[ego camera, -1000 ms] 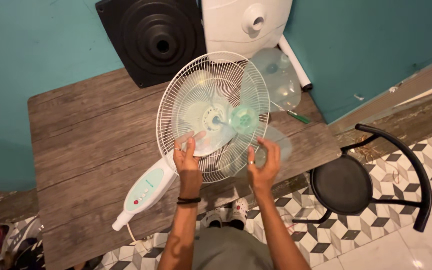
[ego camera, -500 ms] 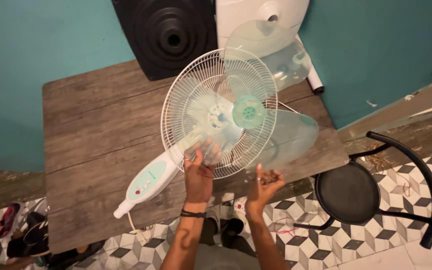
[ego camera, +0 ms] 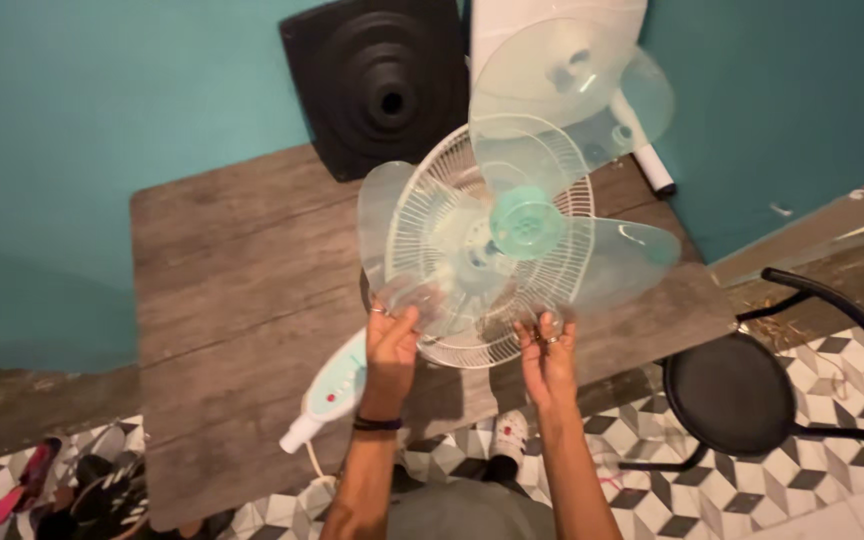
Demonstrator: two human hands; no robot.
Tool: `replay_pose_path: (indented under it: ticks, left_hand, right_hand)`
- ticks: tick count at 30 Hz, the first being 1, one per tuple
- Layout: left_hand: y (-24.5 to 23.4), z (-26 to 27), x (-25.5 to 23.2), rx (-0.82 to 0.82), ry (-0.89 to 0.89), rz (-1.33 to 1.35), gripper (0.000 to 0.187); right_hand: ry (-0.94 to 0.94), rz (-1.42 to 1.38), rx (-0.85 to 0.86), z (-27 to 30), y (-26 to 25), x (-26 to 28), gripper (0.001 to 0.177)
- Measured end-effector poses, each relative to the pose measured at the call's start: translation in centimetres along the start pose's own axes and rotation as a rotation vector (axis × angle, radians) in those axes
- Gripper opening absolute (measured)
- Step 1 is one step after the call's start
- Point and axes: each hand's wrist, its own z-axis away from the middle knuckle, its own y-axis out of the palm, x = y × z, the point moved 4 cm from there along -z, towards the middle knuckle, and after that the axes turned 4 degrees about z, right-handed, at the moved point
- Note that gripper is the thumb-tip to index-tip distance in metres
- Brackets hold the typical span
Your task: The person disassembles an electric fan on a wooden table. They remove the front grille, unscrew the central cap, take off the fan blades, and detach the rear grille, leaving the components separated on the table.
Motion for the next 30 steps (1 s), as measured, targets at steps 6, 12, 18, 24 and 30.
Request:
replay_pose_path:
  ticks: [6,12,18,24,30]
  left_hand:
    - [-6.2,-2.9,-13.5,0.062,0.214,-0.156,0.057]
    - [-10.9,-2.8,-23.1,0.059,0.268,-0.325,0.064]
    - [-18.7,-1.8,-25.2,-0.202,0.258,-0.147,0.051]
    - [-24.5,-1.9,-25.3,-0.371,0.206,-0.028,0.021]
    - [-29.0,-5.6,-24.8,-0.39,0.231,0.019,0.013]
  right_hand:
    - [-0.117,-0.053,0.169,-0.8,9.7,-0.6,0.046]
    - [-0.105,0.218,0.118,0.1,18.8,-5.6,0.035]
    - [-0.056,0.193,0.149,2.3,24.1,-14.1,0.031]
    - [0.042,0.162,0.134,1.3,24.7,-21.6,0.027]
    - [0.161,0.134,0.084,-2.4,22.9,-26.4,0.027]
